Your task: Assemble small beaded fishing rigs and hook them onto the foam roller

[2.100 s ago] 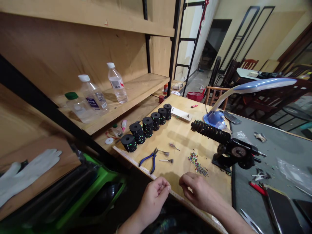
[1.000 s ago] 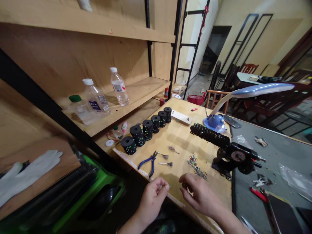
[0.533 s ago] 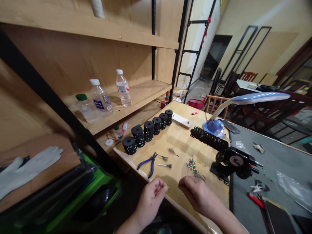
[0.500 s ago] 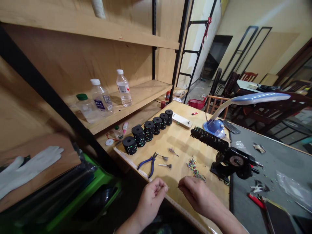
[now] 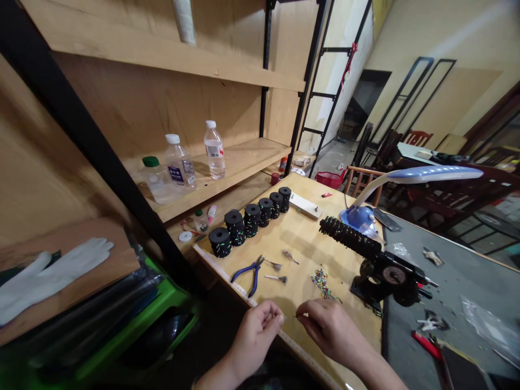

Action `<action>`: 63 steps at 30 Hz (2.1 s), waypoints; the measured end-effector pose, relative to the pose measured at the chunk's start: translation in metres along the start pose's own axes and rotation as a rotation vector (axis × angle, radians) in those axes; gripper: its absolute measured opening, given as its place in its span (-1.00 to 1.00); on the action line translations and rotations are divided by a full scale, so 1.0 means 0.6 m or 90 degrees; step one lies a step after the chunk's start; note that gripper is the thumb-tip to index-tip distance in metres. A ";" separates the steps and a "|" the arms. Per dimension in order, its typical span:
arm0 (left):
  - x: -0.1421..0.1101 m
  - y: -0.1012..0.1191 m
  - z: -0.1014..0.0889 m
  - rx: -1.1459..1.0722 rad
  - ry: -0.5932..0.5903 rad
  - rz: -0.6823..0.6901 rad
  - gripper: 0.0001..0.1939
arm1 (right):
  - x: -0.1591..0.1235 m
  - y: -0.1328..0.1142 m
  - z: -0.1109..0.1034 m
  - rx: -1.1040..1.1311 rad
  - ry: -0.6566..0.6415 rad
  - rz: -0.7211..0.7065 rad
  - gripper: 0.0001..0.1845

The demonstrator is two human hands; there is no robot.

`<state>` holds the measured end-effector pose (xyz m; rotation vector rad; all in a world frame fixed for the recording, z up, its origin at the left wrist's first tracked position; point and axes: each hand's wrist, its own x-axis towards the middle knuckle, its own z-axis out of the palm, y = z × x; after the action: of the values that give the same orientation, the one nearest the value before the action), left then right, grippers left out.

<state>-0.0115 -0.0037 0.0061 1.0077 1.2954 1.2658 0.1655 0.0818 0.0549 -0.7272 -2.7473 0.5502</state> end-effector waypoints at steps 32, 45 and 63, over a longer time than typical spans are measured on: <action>0.047 0.041 0.018 0.070 -0.093 0.030 -0.85 | 0.020 0.026 -0.053 -0.076 0.004 -0.080 -0.79; 0.048 0.043 0.019 0.039 -0.101 0.034 -0.82 | 0.025 0.031 -0.056 -0.016 0.040 -0.080 -0.81; 0.060 0.042 0.031 0.031 -0.123 0.061 -0.80 | 0.025 0.036 -0.044 -0.022 0.025 -0.061 -0.84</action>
<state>-0.0003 0.0370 0.0285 1.2092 1.1447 1.1814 0.1703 0.1143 0.0715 -0.6032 -2.7441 0.4644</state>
